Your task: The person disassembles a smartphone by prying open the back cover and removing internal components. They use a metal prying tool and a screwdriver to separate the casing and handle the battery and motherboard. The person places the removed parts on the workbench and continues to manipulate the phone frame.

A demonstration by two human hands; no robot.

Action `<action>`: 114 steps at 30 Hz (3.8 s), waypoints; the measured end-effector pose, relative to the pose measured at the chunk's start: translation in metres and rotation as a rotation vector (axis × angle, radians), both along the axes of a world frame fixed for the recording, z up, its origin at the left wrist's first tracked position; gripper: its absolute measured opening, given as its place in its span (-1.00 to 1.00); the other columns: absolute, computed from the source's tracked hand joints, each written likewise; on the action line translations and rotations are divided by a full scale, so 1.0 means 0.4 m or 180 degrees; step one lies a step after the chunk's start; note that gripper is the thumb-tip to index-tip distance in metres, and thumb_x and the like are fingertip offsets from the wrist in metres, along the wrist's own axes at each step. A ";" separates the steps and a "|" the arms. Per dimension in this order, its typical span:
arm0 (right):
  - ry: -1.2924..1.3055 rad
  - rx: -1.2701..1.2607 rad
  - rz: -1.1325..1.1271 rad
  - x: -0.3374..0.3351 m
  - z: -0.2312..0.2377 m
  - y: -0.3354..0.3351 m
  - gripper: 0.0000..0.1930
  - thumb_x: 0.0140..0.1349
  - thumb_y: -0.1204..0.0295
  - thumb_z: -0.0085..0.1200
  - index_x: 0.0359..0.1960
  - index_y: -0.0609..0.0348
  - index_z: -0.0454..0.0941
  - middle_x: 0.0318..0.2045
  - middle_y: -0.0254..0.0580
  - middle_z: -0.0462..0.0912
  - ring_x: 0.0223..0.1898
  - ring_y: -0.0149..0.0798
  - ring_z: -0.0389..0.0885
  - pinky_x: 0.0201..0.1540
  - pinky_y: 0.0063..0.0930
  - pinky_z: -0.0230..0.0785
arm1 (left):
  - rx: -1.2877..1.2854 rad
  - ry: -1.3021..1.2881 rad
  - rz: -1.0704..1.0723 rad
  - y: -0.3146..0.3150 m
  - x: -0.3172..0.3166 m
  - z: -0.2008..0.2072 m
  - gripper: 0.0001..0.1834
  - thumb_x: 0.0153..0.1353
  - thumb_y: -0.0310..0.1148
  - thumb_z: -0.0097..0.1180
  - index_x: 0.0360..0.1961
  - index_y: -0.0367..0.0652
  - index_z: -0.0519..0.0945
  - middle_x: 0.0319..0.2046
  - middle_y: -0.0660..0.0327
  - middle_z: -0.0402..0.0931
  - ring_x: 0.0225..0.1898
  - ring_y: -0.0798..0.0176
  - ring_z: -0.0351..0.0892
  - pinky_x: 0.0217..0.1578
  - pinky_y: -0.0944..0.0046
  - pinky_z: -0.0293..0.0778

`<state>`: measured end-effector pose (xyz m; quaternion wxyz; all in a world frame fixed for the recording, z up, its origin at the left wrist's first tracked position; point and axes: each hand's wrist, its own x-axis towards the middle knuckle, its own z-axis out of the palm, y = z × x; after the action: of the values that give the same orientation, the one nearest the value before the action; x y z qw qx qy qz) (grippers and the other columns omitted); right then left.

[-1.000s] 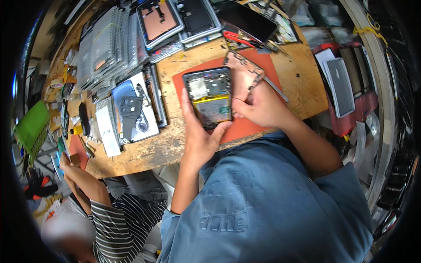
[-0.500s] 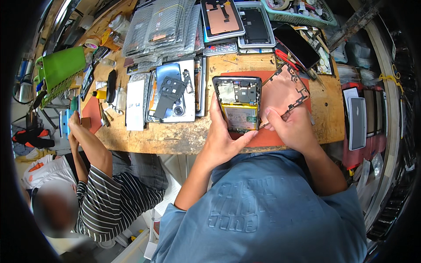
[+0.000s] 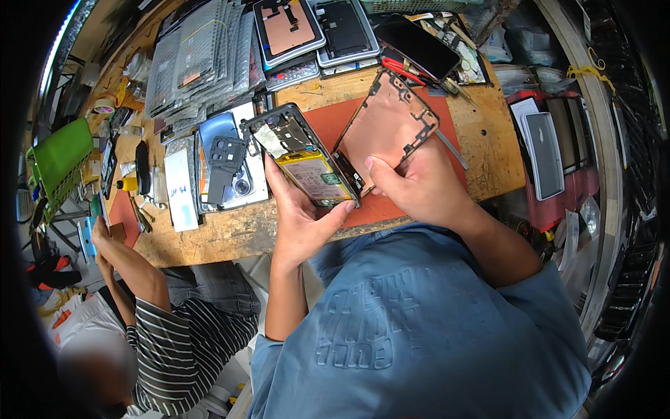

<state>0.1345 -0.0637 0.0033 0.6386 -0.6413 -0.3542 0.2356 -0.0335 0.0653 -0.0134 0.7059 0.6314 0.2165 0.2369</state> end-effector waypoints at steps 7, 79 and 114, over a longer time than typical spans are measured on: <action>-0.0192 -0.0184 -0.0091 0.011 0.011 0.007 -0.84 0.34 0.50 0.25 -0.34 0.33 0.55 -0.62 -0.07 0.59 -0.60 -0.20 0.63 -0.48 -0.20 0.41 | -0.0396 0.0151 -0.0111 0.015 -0.022 0.005 0.53 0.11 -0.73 0.40 0.65 -0.04 -0.68 0.52 -0.10 0.09 0.38 0.05 0.42 0.24 0.03 0.60; 0.1360 0.0401 -0.0628 0.243 -0.026 -0.304 -0.75 0.61 0.32 0.11 0.05 0.30 0.59 -0.24 -0.14 0.77 -0.40 -0.48 0.62 -0.30 -0.60 0.46 | 0.2898 0.1626 0.0169 -0.082 0.025 0.013 -0.91 0.34 -0.50 0.35 -0.19 -0.29 0.71 -0.29 -0.02 0.59 -0.28 -0.11 0.64 -0.24 0.05 0.54; 0.1063 -0.0138 -0.0384 0.226 -0.057 -0.295 -0.76 0.63 0.35 0.06 0.00 0.31 0.64 -0.31 -0.26 0.75 -0.37 -0.57 0.59 -0.26 -0.62 0.45 | 0.2085 0.3210 -0.0631 0.000 -0.487 -0.145 -0.68 0.21 -0.72 0.29 -0.04 -0.22 0.78 -0.16 0.03 0.79 -0.19 0.11 0.78 -0.14 0.21 0.65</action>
<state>0.2247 -0.1815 -0.0194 0.6875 -0.6269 -0.1990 0.3077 -0.2285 0.0653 -0.0712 0.3041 0.8673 0.3802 -0.1038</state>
